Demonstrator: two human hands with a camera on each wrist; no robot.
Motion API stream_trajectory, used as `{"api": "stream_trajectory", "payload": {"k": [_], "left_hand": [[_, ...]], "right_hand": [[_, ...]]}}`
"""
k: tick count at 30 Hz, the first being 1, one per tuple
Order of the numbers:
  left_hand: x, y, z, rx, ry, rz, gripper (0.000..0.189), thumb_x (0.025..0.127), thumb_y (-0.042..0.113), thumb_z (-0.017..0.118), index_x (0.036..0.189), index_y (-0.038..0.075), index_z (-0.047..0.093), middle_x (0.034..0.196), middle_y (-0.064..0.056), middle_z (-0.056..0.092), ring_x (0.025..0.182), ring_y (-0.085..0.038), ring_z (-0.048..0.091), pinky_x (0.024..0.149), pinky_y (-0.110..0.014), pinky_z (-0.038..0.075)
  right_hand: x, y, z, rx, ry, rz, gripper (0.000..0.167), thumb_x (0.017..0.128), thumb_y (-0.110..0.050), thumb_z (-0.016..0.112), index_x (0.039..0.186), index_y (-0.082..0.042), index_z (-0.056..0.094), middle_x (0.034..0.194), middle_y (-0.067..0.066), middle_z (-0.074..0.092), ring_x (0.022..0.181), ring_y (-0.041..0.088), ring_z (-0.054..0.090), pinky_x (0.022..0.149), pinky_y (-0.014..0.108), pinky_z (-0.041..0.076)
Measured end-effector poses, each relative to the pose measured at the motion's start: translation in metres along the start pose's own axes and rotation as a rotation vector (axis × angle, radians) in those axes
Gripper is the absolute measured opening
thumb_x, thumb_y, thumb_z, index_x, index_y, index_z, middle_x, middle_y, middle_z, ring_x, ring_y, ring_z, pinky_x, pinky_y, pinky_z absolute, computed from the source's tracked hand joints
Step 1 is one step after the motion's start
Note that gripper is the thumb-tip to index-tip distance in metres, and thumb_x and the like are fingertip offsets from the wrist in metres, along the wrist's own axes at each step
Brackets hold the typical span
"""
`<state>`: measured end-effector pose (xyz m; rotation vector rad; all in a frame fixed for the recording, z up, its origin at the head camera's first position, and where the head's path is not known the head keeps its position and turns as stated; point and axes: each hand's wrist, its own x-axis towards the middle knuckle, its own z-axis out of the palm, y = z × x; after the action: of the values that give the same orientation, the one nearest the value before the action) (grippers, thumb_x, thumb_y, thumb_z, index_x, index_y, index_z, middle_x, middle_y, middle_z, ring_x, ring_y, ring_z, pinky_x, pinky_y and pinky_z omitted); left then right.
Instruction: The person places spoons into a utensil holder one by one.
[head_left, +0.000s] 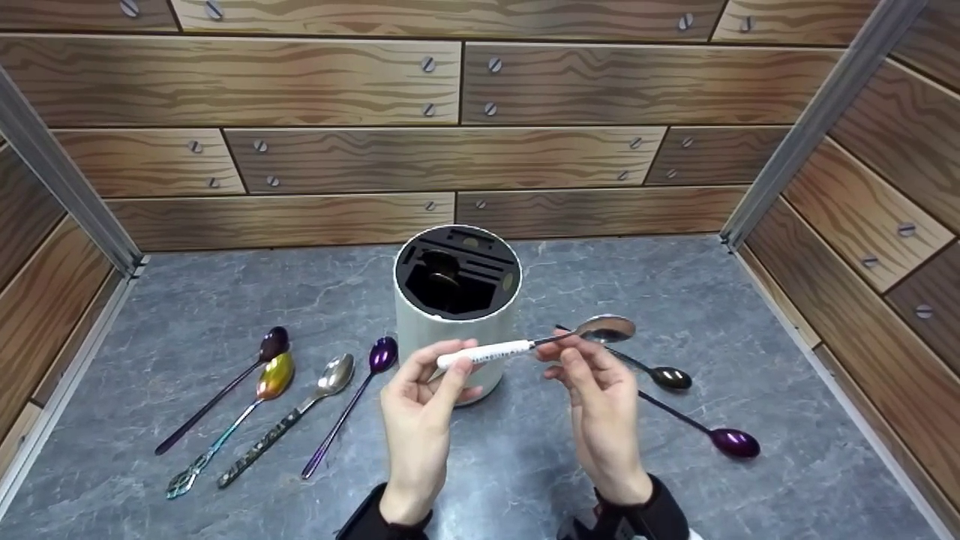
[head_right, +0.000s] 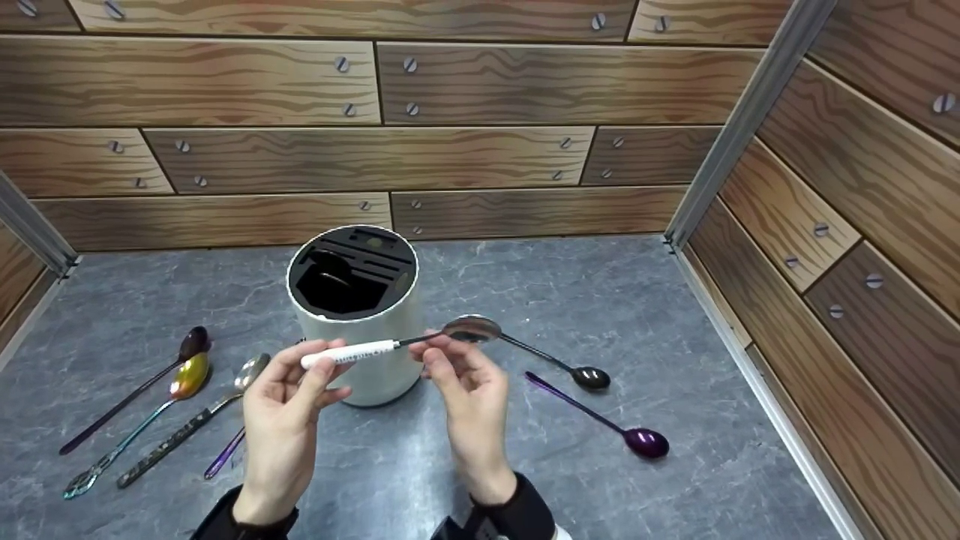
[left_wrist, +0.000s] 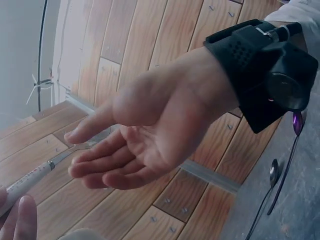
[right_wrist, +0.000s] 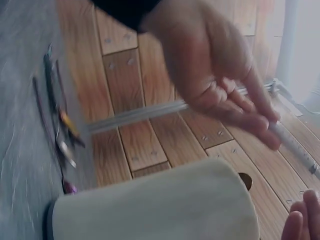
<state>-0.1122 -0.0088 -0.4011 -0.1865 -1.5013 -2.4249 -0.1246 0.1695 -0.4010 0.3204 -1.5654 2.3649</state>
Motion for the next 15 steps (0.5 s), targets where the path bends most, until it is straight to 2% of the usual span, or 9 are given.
{"api": "stream_trajectory", "payload": {"k": [6,9,11,13,15], "left_hand": [[0.000,-0.001,0.002,0.022,-0.008,-0.023,0.021,0.097,-0.001,0.069,0.115,-0.011,0.067,0.109,0.008,0.081,0.095,-0.010,0.080,0.075,-0.028,0.067],[0.000,-0.001,0.002,0.033,-0.023,-0.026,0.026,0.097,-0.002,0.069,0.117,-0.018,0.063,0.109,0.010,0.081,0.093,-0.010,0.080,0.075,-0.029,0.067],[0.000,-0.001,0.002,0.045,-0.041,-0.034,0.028,0.096,-0.003,0.069,0.117,-0.020,0.062,0.109,0.008,0.081,0.093,-0.010,0.079,0.076,-0.029,0.067],[-0.001,-0.001,0.001,0.066,-0.066,-0.030,0.029,0.095,-0.003,0.070,0.118,-0.019,0.063,0.112,0.002,0.081,0.093,-0.010,0.079,0.077,-0.029,0.067],[-0.001,-0.001,0.000,0.102,-0.096,0.012,0.030,0.095,-0.004,0.069,0.121,-0.017,0.064,0.120,-0.010,0.079,0.097,-0.008,0.078,0.079,-0.031,0.068]], "right_hand": [[0.004,-0.006,0.008,0.104,0.085,0.093,0.019,0.106,-0.007,0.059,0.104,-0.013,0.078,0.095,-0.004,0.080,0.092,0.007,0.075,0.081,0.021,0.060],[0.008,-0.009,0.012,0.101,0.134,0.110,0.018,0.105,-0.006,0.061,0.100,-0.012,0.078,0.093,-0.004,0.079,0.088,0.006,0.075,0.080,0.021,0.060],[0.012,-0.012,0.014,0.083,0.137,0.096,0.018,0.103,-0.004,0.062,0.097,-0.013,0.077,0.093,-0.004,0.079,0.088,0.006,0.075,0.081,0.021,0.060],[0.016,-0.017,0.015,0.055,0.113,0.070,0.020,0.103,-0.003,0.063,0.094,-0.015,0.077,0.095,-0.004,0.080,0.089,0.006,0.075,0.081,0.021,0.060],[0.022,-0.023,0.015,0.024,0.070,0.026,0.020,0.102,-0.003,0.064,0.093,-0.017,0.076,0.095,-0.005,0.081,0.090,0.006,0.075,0.081,0.021,0.061]]}}
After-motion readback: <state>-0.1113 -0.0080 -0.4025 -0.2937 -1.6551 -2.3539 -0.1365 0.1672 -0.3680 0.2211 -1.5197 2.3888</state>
